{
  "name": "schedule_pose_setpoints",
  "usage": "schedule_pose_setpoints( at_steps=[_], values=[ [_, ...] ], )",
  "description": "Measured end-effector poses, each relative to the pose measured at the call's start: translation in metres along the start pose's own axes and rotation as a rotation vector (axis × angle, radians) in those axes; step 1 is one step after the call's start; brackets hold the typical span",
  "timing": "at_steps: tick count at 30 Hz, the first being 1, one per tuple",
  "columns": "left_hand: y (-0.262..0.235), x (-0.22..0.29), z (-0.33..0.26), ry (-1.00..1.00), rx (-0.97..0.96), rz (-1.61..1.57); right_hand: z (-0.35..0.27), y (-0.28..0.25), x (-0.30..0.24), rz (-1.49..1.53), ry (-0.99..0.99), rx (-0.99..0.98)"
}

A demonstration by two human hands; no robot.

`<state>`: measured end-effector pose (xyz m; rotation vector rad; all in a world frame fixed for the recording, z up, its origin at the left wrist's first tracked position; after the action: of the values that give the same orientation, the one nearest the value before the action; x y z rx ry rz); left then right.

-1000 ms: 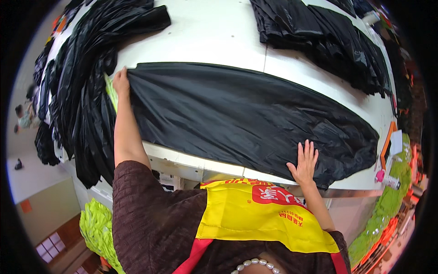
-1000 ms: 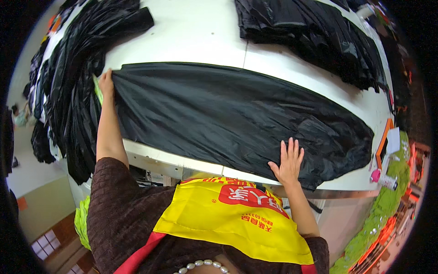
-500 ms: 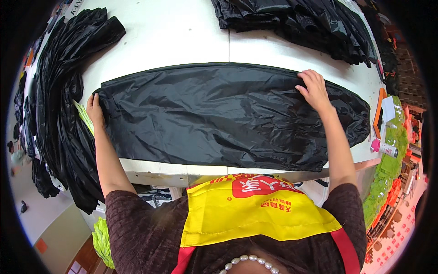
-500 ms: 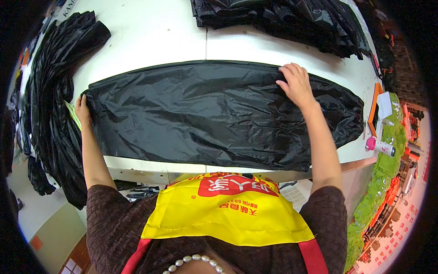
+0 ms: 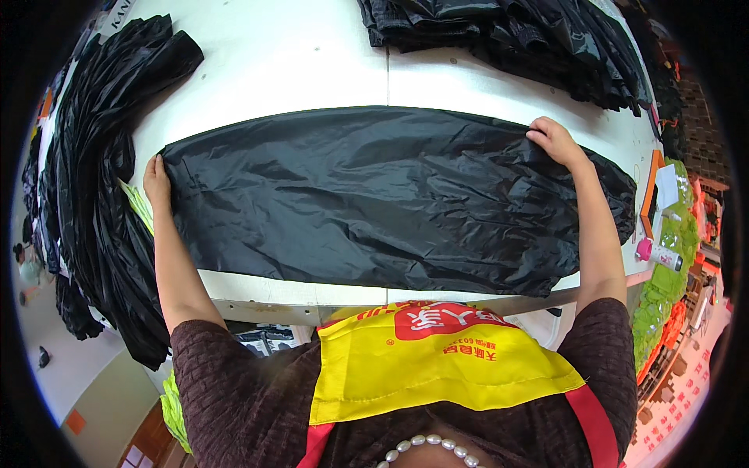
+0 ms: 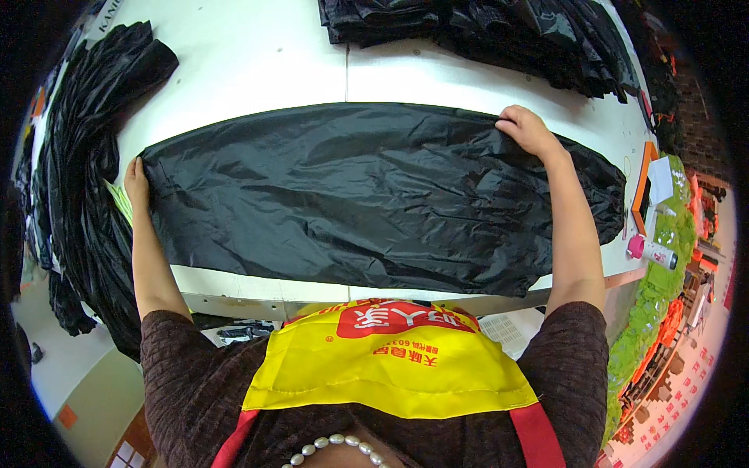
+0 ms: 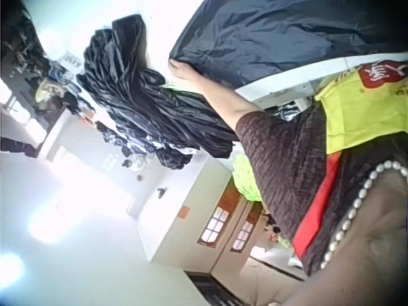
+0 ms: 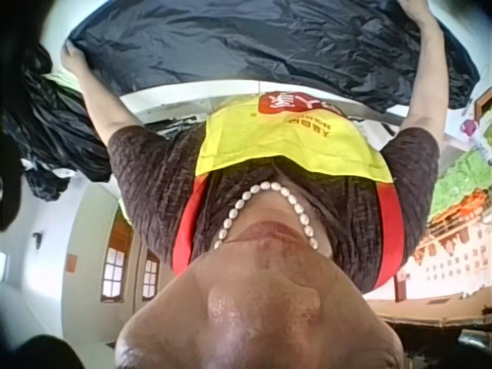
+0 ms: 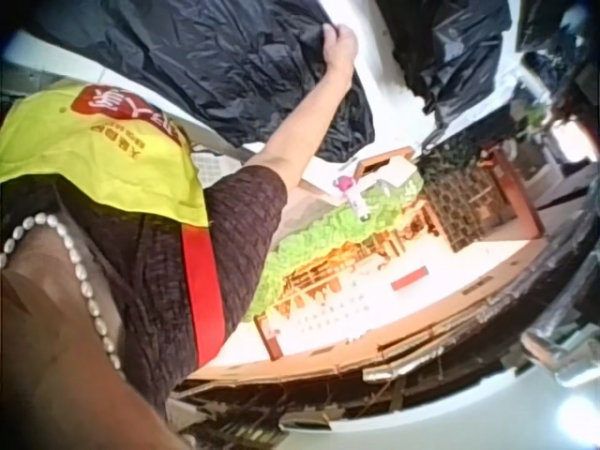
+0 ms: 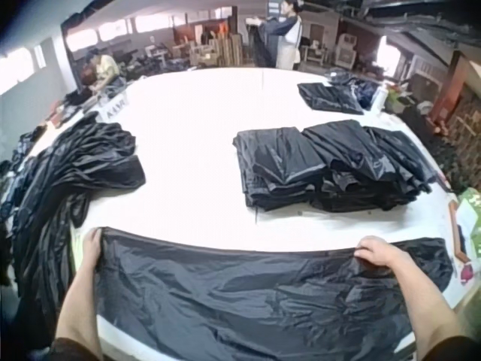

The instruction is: The person repeatedly picks up black trousers from a pile, unfolds them, and folds them into a compact rectangle on a white table. The folded trousers are stacked in a neat pile as the process continues.

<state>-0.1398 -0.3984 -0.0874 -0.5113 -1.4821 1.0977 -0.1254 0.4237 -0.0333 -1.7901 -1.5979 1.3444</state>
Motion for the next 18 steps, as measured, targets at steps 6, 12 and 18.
schedule_pose_setpoints(
  at_steps=[6,12,18],
  values=[
    [0.001,0.041,-0.024,-0.081,0.206,0.311,-0.001,0.004,0.009,-0.265,-0.001,0.327],
    [-0.012,0.106,-0.085,0.302,0.299,0.242,-0.111,0.029,0.001,-0.496,0.328,0.683],
    [0.026,0.09,-0.165,0.16,-0.218,0.492,-0.18,0.115,0.106,-0.145,0.752,0.43]
  ],
)
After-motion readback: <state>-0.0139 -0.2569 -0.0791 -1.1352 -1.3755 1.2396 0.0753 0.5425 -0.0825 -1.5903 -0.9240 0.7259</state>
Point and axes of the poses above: each hand's wrist, its own z-axis towards the middle knuckle, its own y-axis out of the palm, x = y × z, the point moved 5 cm from there along z, towards the middle knuckle, and after that the axes turned 10 degrees about -x, right-handed, at the moved point
